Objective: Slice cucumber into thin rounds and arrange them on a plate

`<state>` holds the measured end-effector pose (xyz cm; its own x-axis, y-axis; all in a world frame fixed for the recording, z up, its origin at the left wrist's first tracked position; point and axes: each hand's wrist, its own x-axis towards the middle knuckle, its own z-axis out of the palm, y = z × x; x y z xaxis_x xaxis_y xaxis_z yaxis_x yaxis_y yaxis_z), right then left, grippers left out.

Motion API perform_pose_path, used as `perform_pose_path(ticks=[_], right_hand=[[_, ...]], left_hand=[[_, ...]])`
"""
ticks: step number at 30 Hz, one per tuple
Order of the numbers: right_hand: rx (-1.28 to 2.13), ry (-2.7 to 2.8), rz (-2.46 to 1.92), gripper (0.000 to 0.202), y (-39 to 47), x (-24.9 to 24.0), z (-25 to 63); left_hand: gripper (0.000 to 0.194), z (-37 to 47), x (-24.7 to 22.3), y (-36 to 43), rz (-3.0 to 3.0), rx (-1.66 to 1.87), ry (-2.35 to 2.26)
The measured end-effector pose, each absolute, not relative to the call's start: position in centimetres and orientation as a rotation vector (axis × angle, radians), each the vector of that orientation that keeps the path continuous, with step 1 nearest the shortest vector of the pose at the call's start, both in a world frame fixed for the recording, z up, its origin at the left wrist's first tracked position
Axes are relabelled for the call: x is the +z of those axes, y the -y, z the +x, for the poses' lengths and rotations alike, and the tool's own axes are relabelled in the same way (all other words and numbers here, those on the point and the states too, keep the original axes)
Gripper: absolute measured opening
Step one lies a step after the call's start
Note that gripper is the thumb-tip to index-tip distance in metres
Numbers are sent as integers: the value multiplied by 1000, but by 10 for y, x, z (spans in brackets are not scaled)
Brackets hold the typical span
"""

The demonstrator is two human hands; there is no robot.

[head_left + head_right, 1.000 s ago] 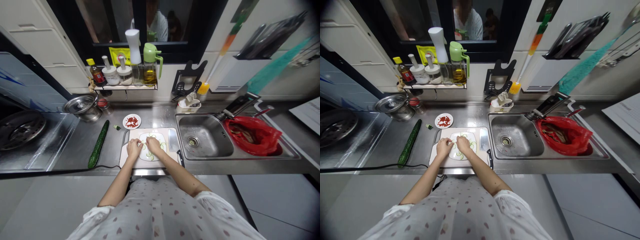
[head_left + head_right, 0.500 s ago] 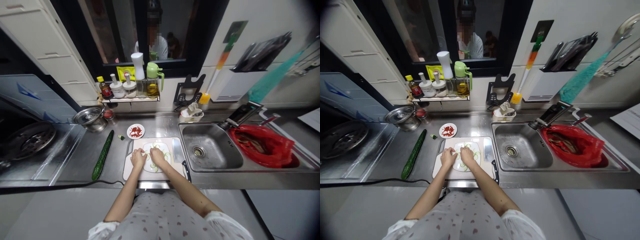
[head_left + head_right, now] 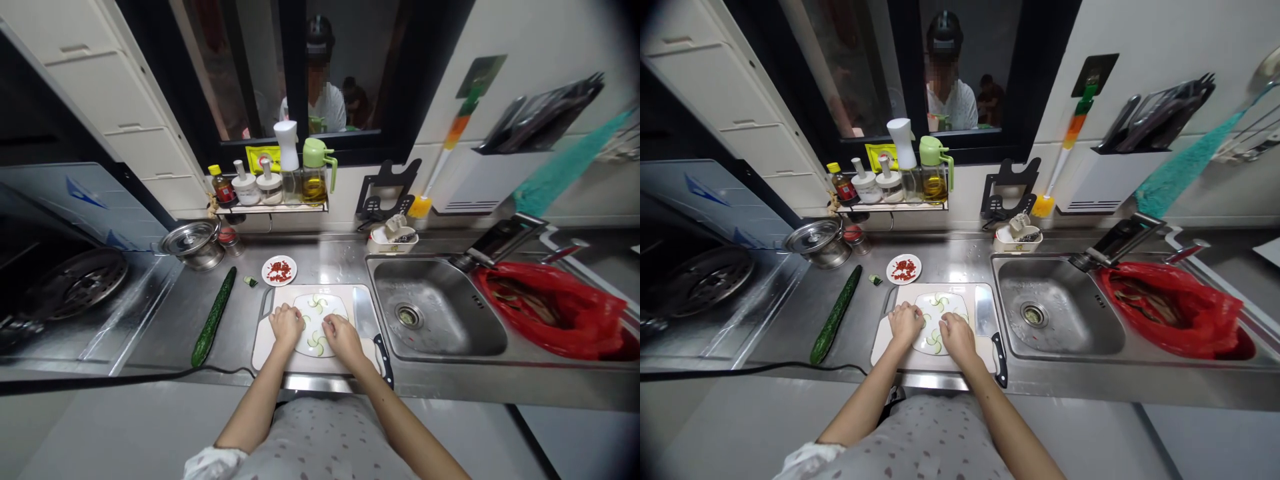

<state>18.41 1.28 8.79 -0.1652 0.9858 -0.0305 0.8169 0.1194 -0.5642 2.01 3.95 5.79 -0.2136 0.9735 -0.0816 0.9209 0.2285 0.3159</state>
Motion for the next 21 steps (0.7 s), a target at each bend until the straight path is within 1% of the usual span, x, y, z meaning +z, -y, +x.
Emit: perform_pose_path(ticks=[3,6,9,13,15,17,21], right_hand=[[694,1983,-1665,25,-7,84,190],[718,1904,-1621,28,-4,79,197],[730,1842,-1604,29,-1,76,203],[740,1786,-1606,30,1,73,207],[749,1766,-1609,30,1,71,207],[760,1764,-1609,30,1,69,206],[778,1770,-1612,31,1,69,203]], left_hand=[[17,21,59,-40,1762,289,-2248],[16,13,56,-46,1659,376,-2233],[17,-7,51,-65,1445,555,-2196],[28,-40,49,-110,1115,886,-2210],[31,-51,52,-133,1047,986,-2262],[27,-57,55,-153,1070,969,-2319],[22,-59,55,-181,1225,704,-2409]])
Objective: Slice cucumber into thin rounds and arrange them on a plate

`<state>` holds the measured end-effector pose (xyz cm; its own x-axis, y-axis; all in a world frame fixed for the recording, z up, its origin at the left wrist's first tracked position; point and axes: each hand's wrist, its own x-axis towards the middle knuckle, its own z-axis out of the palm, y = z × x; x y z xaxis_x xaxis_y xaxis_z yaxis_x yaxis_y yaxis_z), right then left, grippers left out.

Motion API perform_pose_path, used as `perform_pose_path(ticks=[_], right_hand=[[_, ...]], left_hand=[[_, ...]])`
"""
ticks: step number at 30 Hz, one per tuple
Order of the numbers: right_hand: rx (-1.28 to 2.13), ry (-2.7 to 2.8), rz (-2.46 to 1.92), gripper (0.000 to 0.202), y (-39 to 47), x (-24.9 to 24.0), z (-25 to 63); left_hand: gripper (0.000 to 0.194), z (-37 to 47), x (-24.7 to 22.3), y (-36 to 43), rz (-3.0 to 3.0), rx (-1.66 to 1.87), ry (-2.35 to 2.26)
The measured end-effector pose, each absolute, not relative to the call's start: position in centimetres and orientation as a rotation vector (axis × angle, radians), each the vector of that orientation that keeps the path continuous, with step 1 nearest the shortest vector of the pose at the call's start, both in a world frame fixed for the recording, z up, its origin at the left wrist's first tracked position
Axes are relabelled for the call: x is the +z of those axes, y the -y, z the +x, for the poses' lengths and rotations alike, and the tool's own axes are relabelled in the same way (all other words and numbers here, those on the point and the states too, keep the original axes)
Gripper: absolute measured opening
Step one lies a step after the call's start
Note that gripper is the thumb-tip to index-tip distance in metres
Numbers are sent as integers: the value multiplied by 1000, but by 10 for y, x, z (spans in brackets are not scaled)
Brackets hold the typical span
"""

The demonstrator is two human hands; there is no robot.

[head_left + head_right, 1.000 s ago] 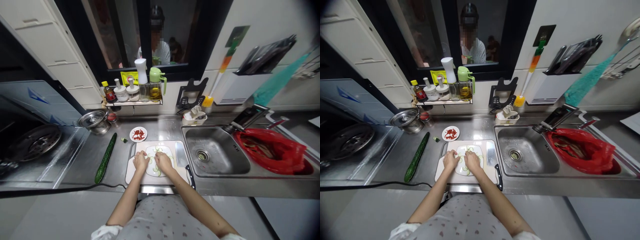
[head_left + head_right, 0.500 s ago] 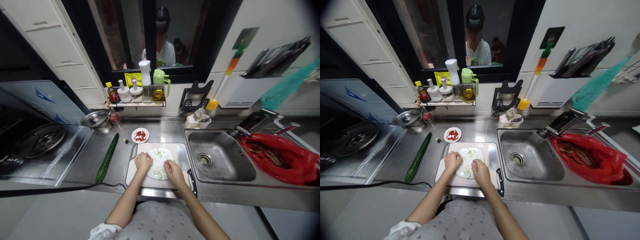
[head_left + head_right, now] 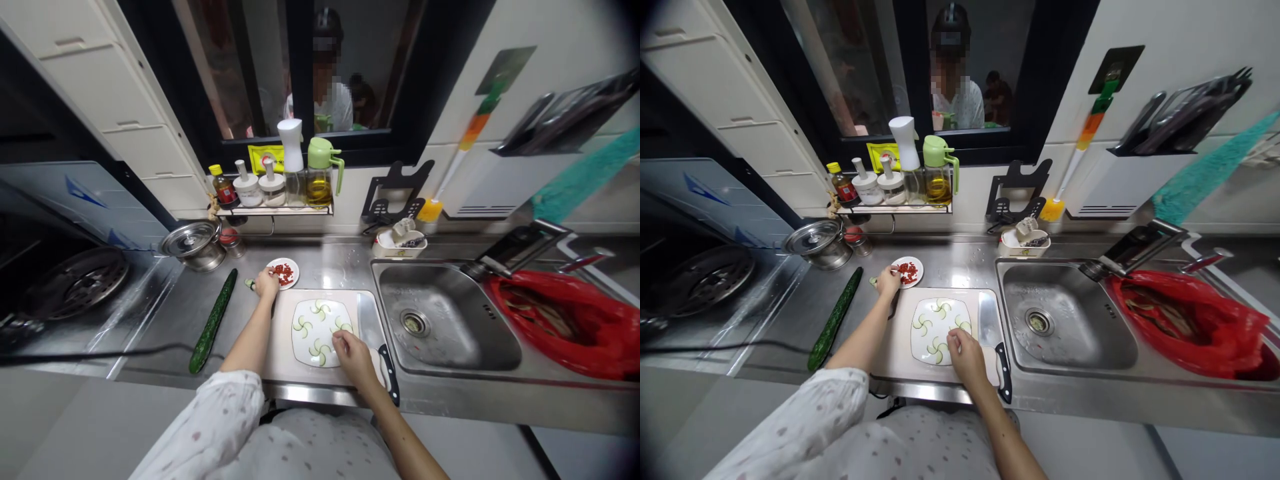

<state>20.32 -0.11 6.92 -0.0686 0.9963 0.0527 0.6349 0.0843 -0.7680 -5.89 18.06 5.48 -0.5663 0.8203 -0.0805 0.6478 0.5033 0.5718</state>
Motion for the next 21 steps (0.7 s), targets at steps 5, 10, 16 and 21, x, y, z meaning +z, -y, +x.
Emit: perform_pose_path(ticks=[5,10,16,21], right_hand=[[793,1743,-1603,31,2,72,205],[783,1725,-1626,31,3,74,208],[783,1731,-1637,31,4,78,210],[785,1728,-1661,32,4,80,212]], left_hand=[[26,-63,46,-197,1417,441,-2455],[28,-65,38,-204,1541,365,-2436],[27,-62,33,-206,1542,312,-2432],[19,-59,33,-204,1473,308,-2456]])
